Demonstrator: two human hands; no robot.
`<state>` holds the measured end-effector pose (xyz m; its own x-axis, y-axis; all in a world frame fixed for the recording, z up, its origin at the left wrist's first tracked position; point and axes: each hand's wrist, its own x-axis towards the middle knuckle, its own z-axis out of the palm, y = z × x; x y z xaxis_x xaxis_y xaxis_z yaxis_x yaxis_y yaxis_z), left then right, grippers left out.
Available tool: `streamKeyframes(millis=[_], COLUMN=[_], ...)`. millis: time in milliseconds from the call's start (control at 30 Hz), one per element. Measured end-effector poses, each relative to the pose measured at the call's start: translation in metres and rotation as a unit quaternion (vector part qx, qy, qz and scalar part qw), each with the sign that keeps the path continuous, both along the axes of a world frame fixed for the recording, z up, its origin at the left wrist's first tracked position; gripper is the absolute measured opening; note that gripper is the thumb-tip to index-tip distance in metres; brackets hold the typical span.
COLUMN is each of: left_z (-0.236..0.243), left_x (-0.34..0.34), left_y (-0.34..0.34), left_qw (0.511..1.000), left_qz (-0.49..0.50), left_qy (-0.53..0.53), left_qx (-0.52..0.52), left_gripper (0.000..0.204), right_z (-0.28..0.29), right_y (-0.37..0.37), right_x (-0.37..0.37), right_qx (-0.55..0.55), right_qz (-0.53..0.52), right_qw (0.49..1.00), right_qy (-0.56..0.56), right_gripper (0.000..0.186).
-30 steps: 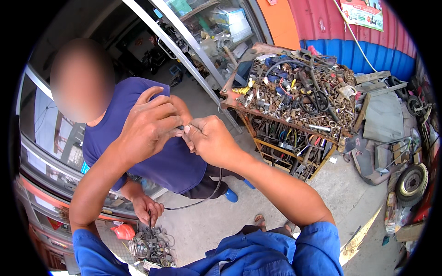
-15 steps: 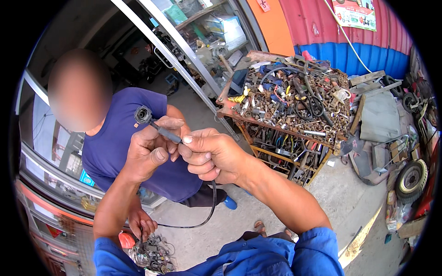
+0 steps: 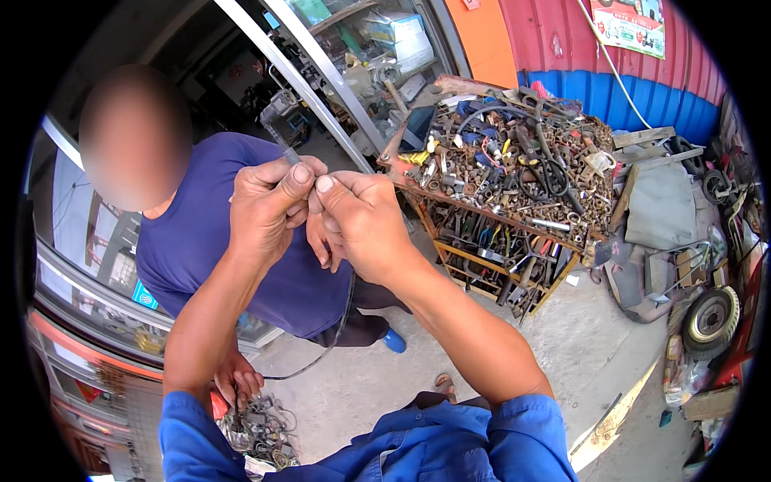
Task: The person strips the insulation from a black electrical cable using scissors and pliers, then twists the exposed wires and attaches a connector. They work alongside another person in a cluttered workshop.
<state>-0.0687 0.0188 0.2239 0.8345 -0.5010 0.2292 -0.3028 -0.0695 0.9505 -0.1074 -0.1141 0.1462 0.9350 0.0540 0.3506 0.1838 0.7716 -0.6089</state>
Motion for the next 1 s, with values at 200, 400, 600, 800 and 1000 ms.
streamKeyframes(millis=[200, 400, 600, 800, 1000], left_z=[-0.003, -0.030, -0.068, -0.051, -0.015], left_x=[0.055, 0.095, 0.120, 0.097, 0.079], left_y=[-0.023, -0.046, -0.047, -0.019, -0.013], left_qw=[0.991, 0.976, 0.947, 0.997, 0.948], left_qz=[0.103, 0.184, 0.291, 0.048, -0.292], left_qy=[0.057, 0.073, 0.060, 0.062, 0.063], left_qx=[-0.058, -0.088, -0.121, -0.005, -0.106], left_gripper=[0.025, 0.022, 0.021, 0.027, 0.036], right_z=[-0.003, -0.023, -0.058, -0.045, -0.006], right_y=[0.011, 0.004, 0.013, -0.012, -0.040], right_x=[0.077, 0.113, 0.129, 0.097, 0.029], right_qx=[-0.255, -0.360, -0.430, -0.200, 0.057], right_qz=[-0.436, -0.568, -0.595, -0.243, 0.208], right_qw=[0.859, 0.733, 0.665, 0.949, 0.976], right_qy=[-0.078, -0.103, -0.138, -0.022, 0.015], right_gripper=[0.030, 0.024, 0.023, 0.026, 0.026])
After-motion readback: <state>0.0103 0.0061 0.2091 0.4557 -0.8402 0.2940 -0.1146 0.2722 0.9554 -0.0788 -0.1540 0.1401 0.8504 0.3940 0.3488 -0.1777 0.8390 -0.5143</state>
